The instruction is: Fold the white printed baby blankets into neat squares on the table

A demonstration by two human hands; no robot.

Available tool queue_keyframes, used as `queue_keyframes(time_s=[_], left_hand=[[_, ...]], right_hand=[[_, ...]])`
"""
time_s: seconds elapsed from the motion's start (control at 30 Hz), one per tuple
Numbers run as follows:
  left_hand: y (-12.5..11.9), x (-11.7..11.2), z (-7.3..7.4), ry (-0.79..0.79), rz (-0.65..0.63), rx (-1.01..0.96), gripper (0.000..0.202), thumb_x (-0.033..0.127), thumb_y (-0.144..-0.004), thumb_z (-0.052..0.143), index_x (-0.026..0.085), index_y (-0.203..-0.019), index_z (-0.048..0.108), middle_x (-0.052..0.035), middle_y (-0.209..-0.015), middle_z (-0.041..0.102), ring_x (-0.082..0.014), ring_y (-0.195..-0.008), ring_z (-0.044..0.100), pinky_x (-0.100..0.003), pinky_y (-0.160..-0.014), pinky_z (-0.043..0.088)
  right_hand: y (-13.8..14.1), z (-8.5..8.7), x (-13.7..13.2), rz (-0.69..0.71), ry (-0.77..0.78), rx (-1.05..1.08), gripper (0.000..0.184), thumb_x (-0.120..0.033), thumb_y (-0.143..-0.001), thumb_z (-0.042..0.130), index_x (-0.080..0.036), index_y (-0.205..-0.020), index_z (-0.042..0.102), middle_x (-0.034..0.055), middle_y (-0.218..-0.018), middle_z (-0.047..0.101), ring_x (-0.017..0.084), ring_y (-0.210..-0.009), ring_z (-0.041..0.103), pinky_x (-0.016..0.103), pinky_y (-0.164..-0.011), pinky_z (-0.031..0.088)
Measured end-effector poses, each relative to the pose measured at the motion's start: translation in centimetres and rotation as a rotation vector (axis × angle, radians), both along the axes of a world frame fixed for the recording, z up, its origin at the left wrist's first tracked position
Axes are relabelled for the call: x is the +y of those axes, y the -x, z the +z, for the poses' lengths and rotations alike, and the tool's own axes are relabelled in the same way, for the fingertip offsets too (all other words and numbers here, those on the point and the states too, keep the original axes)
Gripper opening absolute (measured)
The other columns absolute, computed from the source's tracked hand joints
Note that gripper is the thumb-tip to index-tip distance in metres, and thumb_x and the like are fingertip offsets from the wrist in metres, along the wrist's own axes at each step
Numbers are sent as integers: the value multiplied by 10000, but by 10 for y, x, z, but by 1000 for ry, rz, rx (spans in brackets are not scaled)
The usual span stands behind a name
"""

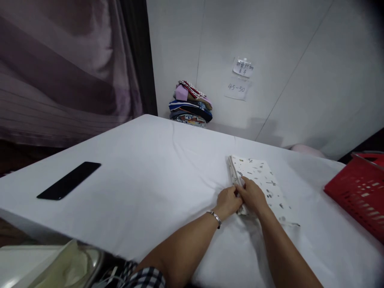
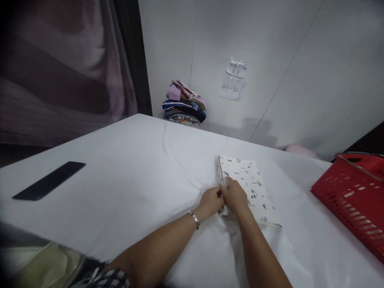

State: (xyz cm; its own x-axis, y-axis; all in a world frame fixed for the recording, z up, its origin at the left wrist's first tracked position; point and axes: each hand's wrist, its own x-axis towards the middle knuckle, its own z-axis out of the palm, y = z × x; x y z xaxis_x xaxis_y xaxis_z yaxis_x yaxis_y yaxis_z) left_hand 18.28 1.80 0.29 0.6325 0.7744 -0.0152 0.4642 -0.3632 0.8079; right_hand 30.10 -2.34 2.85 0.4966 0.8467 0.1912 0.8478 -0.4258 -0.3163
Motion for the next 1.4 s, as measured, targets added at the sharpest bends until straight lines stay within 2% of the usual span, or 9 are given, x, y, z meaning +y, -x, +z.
queue_keyframes(time_s=[0.17,0.33,0.5,0.6,0.7,0.8,1.07,1.23,1.4], left_hand=[[1,2,1,51,-82,-48,160,324,-713,544,186,-717,626,25,-681,639,-108,-618,539,-197,-531,347],[4,9,2,132,-158,-117,190,295,-717,506,163,-617,600,29,-574,574,-97,-561,506,-195,-497,327],[5,22,-3,258,-251,-170,183,257,-702,498,147,-616,616,23,-565,561,-96,-559,496,-193,-506,349],[3,27,-4,286,-130,-180,201,211,-708,461,146,-661,645,15,-603,590,-100,-581,511,-198,-531,375],[2,29,-3,281,5,-199,235,210,-735,462,154,-819,674,-1,-712,647,-106,-617,551,-205,-575,419],[2,28,-2,247,48,-205,246,214,-762,485,170,-917,671,-15,-830,677,-117,-692,590,-213,-649,456],[3,25,0,93,111,-228,241,182,-783,514,202,-971,663,-13,-944,683,-132,-807,609,-234,-768,462],[-11,27,10,34,194,-90,227,192,-777,525,211,-958,660,-24,-942,686,-158,-844,608,-245,-758,444],[-30,28,15,14,264,94,183,237,-771,539,201,-920,639,-61,-967,674,-200,-913,599,-278,-760,429]], right_hand=[[-11,-12,2,49,-3,51,443,-507,-802,461,-199,-1081,613,69,-878,658,191,-740,595,286,-642,404],[-19,-9,4,95,12,115,395,-503,-771,506,-211,-1002,638,57,-840,675,189,-704,597,268,-593,380],[-17,-2,6,102,123,131,195,-348,-750,517,-207,-824,630,27,-713,644,161,-619,552,243,-532,312],[-13,1,7,77,139,99,151,-283,-746,492,-202,-779,615,39,-713,641,166,-642,550,245,-545,301],[-8,4,6,65,127,86,178,-255,-750,473,-207,-835,622,45,-728,647,174,-655,552,251,-550,296],[-5,8,5,51,134,66,233,-249,-753,465,-203,-918,623,57,-768,656,186,-674,560,261,-561,302],[0,15,7,18,231,50,382,-246,-766,455,-177,-1123,574,80,-887,671,199,-800,590,258,-632,339],[-2,15,7,27,228,51,405,-253,-771,450,-153,-1146,563,104,-917,670,215,-846,592,264,-666,350],[-5,13,8,42,208,60,328,-267,-783,443,-152,-1050,595,104,-900,671,209,-820,590,258,-650,339]])
